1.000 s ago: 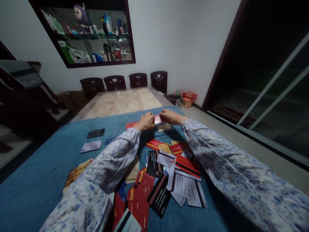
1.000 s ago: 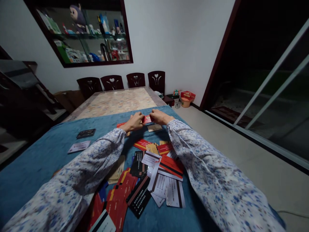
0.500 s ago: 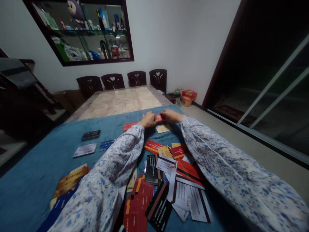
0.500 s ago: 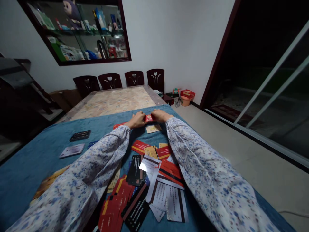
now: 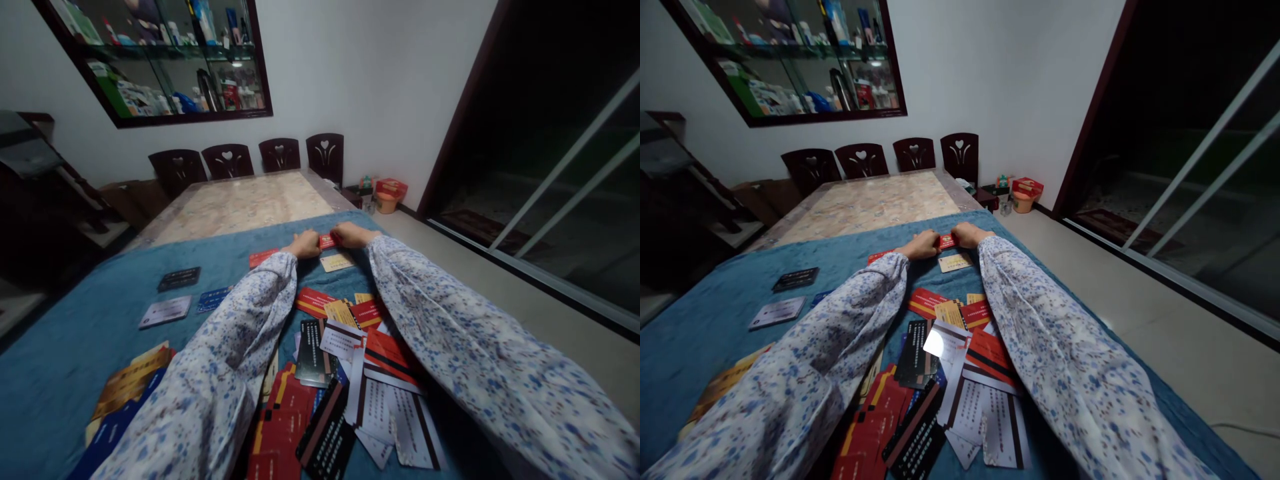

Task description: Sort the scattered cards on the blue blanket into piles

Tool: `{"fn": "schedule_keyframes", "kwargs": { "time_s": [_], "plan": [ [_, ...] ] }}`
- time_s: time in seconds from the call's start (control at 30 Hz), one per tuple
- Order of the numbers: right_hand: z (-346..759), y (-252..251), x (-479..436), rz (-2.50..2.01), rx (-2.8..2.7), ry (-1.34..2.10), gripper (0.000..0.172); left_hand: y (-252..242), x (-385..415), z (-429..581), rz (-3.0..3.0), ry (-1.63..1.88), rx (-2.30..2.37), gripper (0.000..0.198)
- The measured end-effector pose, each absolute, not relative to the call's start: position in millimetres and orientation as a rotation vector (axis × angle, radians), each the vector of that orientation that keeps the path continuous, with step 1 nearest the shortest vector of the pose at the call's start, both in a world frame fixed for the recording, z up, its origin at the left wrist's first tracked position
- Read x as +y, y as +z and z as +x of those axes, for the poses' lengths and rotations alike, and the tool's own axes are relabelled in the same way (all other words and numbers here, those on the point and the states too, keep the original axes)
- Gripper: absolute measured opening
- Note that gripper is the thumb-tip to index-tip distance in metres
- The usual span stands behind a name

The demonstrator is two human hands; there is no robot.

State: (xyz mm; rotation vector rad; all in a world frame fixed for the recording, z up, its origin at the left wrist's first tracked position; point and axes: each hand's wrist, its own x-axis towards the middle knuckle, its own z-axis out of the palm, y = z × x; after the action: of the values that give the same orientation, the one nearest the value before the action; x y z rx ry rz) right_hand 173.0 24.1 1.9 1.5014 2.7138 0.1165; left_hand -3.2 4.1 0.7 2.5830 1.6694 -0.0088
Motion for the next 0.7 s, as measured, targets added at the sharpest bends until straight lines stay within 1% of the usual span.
{"fn": "schedule_keyframes", "kwargs": {
  "time_s": [0.17, 0.4, 0.6, 0.7],
  "plan": [
    [173.3, 1.1, 25.9, 1.543, 2.682, 0.075, 0.032, -1.7, 6.3, -3.9, 2.584, 0.004, 1.662, 0.026],
    [174.6, 0.2, 27.1, 1.562, 2.677, -0.020, 0.047, -2.2, 9.5, -5.2, 2.613, -0.009, 1.626, 0.029],
    [174.1, 1.0, 26.8, 1.559, 2.670, -0.083, 0.051, 1.2, 7.5, -2.5, 2.609, -0.034, 1.604, 0.032],
    [173.4, 2.0, 27.2, 1.550, 2.674, -0.092, 0.051, 2.1, 6.8, 0.6, 2.585, -0.033, 1.633, 0.036]
  ]
}}
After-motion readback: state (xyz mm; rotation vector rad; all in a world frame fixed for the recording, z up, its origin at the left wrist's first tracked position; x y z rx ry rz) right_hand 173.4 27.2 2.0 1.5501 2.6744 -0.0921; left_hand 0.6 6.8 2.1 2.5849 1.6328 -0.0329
